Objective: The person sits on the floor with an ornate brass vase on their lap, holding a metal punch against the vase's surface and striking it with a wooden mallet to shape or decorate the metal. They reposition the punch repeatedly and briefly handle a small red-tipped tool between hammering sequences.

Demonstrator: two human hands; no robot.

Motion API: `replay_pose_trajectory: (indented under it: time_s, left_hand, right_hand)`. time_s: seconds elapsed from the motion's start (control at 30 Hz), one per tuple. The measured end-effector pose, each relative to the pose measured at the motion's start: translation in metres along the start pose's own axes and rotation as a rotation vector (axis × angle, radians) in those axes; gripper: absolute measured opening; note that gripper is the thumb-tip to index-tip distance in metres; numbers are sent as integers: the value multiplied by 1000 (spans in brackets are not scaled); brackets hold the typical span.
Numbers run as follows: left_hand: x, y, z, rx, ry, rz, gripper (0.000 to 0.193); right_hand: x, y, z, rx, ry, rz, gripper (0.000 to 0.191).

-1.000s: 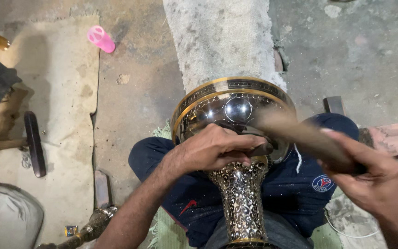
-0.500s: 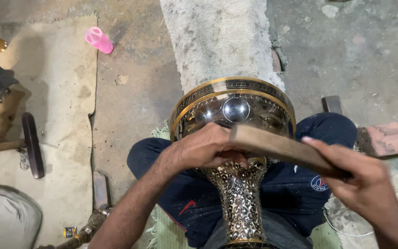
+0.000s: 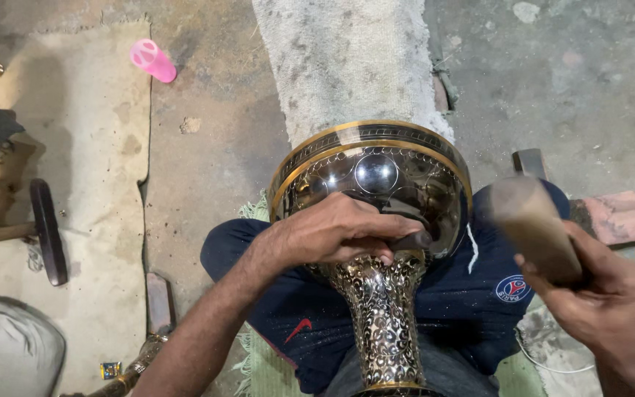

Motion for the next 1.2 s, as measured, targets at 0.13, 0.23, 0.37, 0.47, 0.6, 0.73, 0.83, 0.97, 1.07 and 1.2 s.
replay_pose_trajectory:
  time_s: [0.13, 0.23, 0.37, 0.47, 0.6, 0.73, 0.83, 0.97, 1.07, 1.2]
  left_hand:
    - [-4, -6, 5, 19, -60, 39, 36]
    - [2, 0, 12, -25, 2, 77, 54]
    - [4, 5, 17, -15, -35, 61, 56]
    - [7, 10, 17, -26, -12, 91, 56]
    - [5, 7, 12, -10, -29, 30, 52]
    - [4, 5, 9, -22, -18, 26, 49]
    - [1, 8, 15, -40, -43, 28, 42]
    - [-2, 16, 26, -9, -55, 48, 46]
    - [-6, 21, 27, 71, -125, 134, 50]
    - [-1, 31, 26, 60, -55, 80, 50]
  right_hand:
    - [-6, 41, -8, -361, -219, -343, 62]
    - [-3, 46, -4, -350, -162, -351, 66]
    - [1, 35, -1, -269, -43, -171, 67]
    - [2, 16, -3, -153, -13, -126, 62]
    - [-1, 9, -10, -274, -88, -353, 60]
    - [-5, -3, -8, -79, -54, -95, 32]
    - [-7, 29, -11, -385, -244, -391, 66]
    - [-20, 74, -19, -621, -484, -315, 83]
    - [-28, 82, -23, -615, -456, -129, 88]
    - [-26, 86, -30, -727, -444, -372, 86]
Point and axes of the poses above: each hand's wrist, its own z-axis towards the middle knuckle, its own x-axis out of the back of the hand, y = z × x, the point moved 8 cm from there along z, towards the middle knuckle, and after that the axes turned 11 degrees about -y, right-handed, at the moved point
